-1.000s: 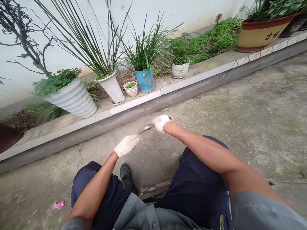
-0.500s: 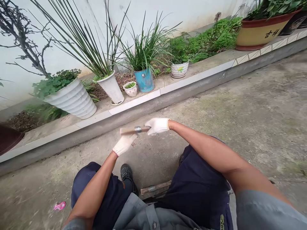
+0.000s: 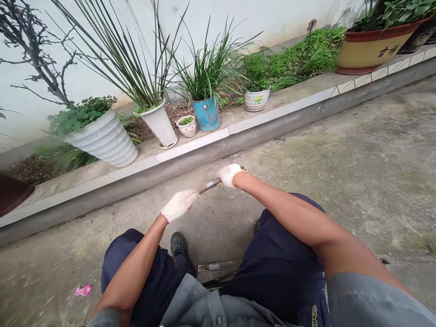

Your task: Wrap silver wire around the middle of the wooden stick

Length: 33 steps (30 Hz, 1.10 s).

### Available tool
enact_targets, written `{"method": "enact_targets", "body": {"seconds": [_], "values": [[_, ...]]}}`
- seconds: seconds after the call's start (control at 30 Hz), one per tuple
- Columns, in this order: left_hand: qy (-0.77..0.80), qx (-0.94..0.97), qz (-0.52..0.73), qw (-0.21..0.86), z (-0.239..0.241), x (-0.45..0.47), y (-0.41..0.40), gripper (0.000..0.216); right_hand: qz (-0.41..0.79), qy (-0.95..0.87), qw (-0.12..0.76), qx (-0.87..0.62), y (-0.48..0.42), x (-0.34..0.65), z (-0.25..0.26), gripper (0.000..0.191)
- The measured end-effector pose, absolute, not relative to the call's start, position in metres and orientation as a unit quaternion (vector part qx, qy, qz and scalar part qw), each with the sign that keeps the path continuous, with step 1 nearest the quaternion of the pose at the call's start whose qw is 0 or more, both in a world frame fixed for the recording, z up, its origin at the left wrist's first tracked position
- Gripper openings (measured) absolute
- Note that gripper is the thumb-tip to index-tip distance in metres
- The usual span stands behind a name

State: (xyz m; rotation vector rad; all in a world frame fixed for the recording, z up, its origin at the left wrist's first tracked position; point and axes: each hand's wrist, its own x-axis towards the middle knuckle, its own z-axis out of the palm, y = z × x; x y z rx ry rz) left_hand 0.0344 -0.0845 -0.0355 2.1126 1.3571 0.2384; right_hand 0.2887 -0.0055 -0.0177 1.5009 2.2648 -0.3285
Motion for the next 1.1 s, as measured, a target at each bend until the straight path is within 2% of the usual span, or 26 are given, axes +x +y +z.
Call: {"method": "enact_targets", "body": {"seconds": [0.13, 0.23, 0.33, 0.47, 0.6, 0.7, 0.87, 1.0, 1.1], "values": [[0.513, 0.823, 0.083, 0.228, -0.030, 0.029, -0.082, 0.037, -0.189, 0.868, 0.245, 0.388, -0.017, 0.293, -0.023, 0.024], [0.529, 0.807, 0.099, 0.242, -0.031, 0.027, -0.080, 0.039, -0.282, 0.879, 0.210, 0.321, -0.023, 0.300, -0.020, 0.018], [0.513, 0.805, 0.103, 0.278, -0.034, 0.030, -0.079, 0.029, -0.348, 0.871, 0.141, 0.316, -0.024, 0.303, -0.013, 0.018], [0.537, 0.754, 0.117, 0.359, -0.037, 0.038, -0.082, 0.032, -0.318, 0.861, 0.033, 0.395, -0.019, 0.302, -0.005, 0.021], [0.535, 0.736, 0.121, 0.396, -0.038, 0.046, -0.089, 0.036, -0.230, 0.841, -0.003, 0.490, -0.010, 0.299, -0.005, 0.024], [0.524, 0.739, 0.106, 0.410, -0.039, 0.049, -0.092, 0.032, -0.146, 0.827, 0.023, 0.543, -0.006, 0.295, -0.007, 0.025], [0.520, 0.771, 0.068, 0.361, -0.033, 0.046, -0.094, 0.035, -0.084, 0.810, 0.157, 0.558, -0.010, 0.286, -0.006, 0.036], [0.523, 0.793, 0.073, 0.305, -0.027, 0.040, -0.089, 0.034, -0.135, 0.854, 0.238, 0.443, -0.016, 0.292, -0.014, 0.028], [0.521, 0.800, 0.077, 0.287, -0.028, 0.036, -0.084, 0.037, -0.225, 0.884, 0.222, 0.344, -0.020, 0.301, -0.020, 0.017]]}}
